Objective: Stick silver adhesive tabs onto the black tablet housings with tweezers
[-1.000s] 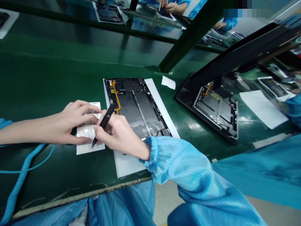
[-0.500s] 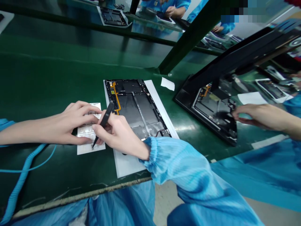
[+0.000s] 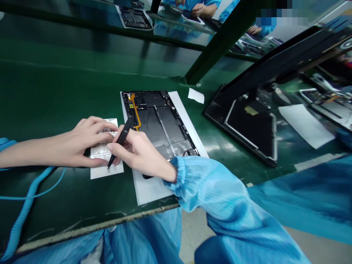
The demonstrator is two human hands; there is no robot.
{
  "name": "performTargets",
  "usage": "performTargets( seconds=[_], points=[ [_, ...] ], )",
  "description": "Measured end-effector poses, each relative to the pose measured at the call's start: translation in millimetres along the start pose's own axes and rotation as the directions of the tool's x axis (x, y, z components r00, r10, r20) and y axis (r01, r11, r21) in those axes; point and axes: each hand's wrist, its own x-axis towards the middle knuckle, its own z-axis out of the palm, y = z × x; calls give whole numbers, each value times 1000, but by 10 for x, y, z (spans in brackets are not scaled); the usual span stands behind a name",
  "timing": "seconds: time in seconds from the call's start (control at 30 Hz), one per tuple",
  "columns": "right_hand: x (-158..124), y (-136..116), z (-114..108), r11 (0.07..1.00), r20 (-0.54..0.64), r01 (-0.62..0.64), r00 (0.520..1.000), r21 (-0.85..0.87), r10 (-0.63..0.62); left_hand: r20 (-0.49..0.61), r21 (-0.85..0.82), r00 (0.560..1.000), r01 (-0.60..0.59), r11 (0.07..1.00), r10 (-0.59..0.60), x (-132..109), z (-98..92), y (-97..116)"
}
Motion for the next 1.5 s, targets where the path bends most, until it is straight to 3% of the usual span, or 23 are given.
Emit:
performTargets(
  seconds=[0.5,0.6,0.7,0.77,0.83,0.9,0.97,1.07,1.17,1.33,1.5],
  points=[
    [24,30,-13,998,45,21,999,-57,-19,1,15,1000,-10,1000,10,14,-12,19],
    [7,-31,1,998,3,51,999,-23,-51,9,17,1000,-17,1000,16,0,-17,-6],
    [-153,-170,-12,988,-110,124,987,94,-114,16,36,1000,-7,999,7,-19,-30,-17],
    [-355,-228,-54,966,-257,238,944,98,-206,-5,56,1000,-16,998,16,-14,-45,37],
    [-600,-200,-113,952,-430,303,855,-37,-289,-23,51,997,-66,997,67,12,-52,167],
    [-831,-87,-167,954,-566,231,768,-193,-301,-5,-5,988,-156,988,156,54,-37,351],
    [-1004,61,-195,958,-656,98,710,-269,-256,56,-59,966,-251,966,254,103,1,530],
    [-1144,228,-155,960,-720,4,661,-279,-212,113,-43,930,-347,937,350,167,73,682],
    [-1206,278,-19,967,-752,-18,632,-254,-186,57,19,913,-406,914,404,191,117,700],
    [-1243,278,301,995,-798,76,594,-70,-102,-17,42,883,-468,883,469,174,120,682],
    [-1146,314,520,986,-910,153,396,-64,-120,-9,26,882,-471,882,471,175,112,681]
  ],
)
